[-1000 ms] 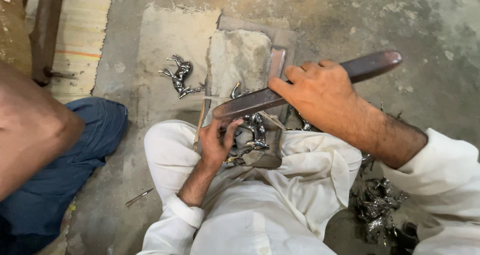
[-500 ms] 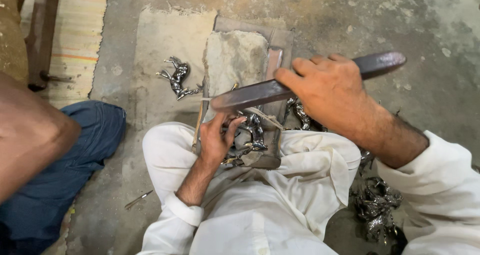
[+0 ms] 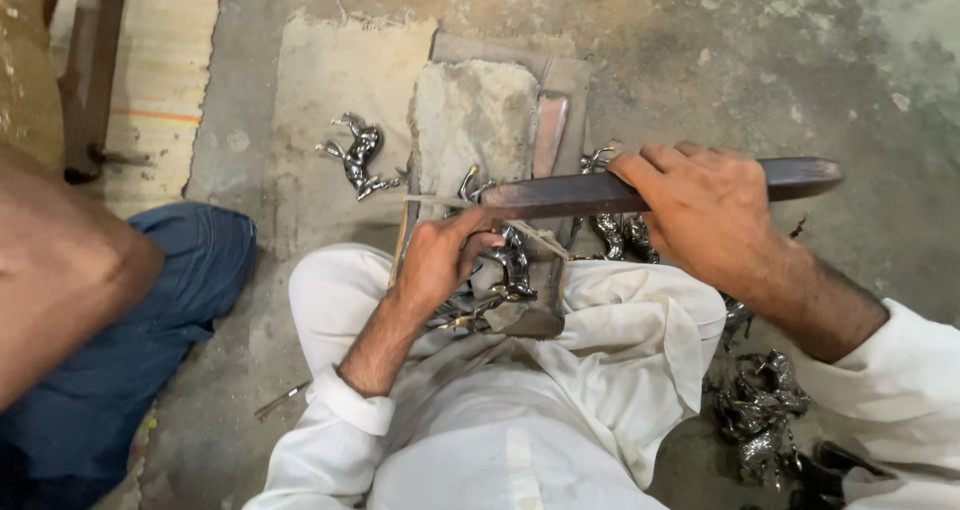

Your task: The person sits on the floor and uses a hammer and chisel to shape a small metal deer sculpture. They repeatedly strike the chisel to refine the sculpture's details, occasionally repositioning the piece on a padded block.

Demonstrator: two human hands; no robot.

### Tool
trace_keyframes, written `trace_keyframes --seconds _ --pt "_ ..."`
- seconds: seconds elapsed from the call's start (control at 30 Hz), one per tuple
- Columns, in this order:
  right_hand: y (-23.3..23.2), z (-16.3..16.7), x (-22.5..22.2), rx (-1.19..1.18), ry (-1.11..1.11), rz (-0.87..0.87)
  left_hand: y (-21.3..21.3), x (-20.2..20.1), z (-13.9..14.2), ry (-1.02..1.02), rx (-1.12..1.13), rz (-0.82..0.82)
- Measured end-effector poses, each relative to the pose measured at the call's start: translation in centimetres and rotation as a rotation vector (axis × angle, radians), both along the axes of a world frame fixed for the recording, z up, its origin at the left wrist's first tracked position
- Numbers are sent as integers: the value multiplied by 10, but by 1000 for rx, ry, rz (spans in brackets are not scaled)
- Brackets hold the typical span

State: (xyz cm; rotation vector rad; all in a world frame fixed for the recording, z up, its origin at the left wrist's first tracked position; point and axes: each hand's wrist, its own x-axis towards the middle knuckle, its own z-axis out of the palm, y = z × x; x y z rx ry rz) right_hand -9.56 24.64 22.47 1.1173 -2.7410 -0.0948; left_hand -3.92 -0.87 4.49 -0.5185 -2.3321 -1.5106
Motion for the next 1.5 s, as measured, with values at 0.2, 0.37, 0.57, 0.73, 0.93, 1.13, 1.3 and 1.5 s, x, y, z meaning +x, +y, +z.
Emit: trace_keyframes --seconds 0.2,0.37,0.57,0.73,0.93,1.13,1.3,1.5 --pt "22 -21 10 -75 -20 -61 -6 -4 1 -79 -103 -119" --pt "39 -46 21 -322 -43 -140 -10 -11 4 -57 -162 -232" --pt "56 -79 39 -546 -2 -195 -7 -18 12 -23 -341 -259" --pt "56 -106 62 -676 -113 -461 -4 -22 19 -7 -412 -308" --pt "65 -114 62 -166 -139 -387 -14 -7 11 61 -129 -219" --pt "61 -101 40 -241 -260 -282 0 14 -19 -159 171 189" --pt "33 -76 24 -323 -57 -129 10 18 -38 -39 209 241" --pt "-6 -33 15 -325 92 119 13 23 -46 51 140 260"
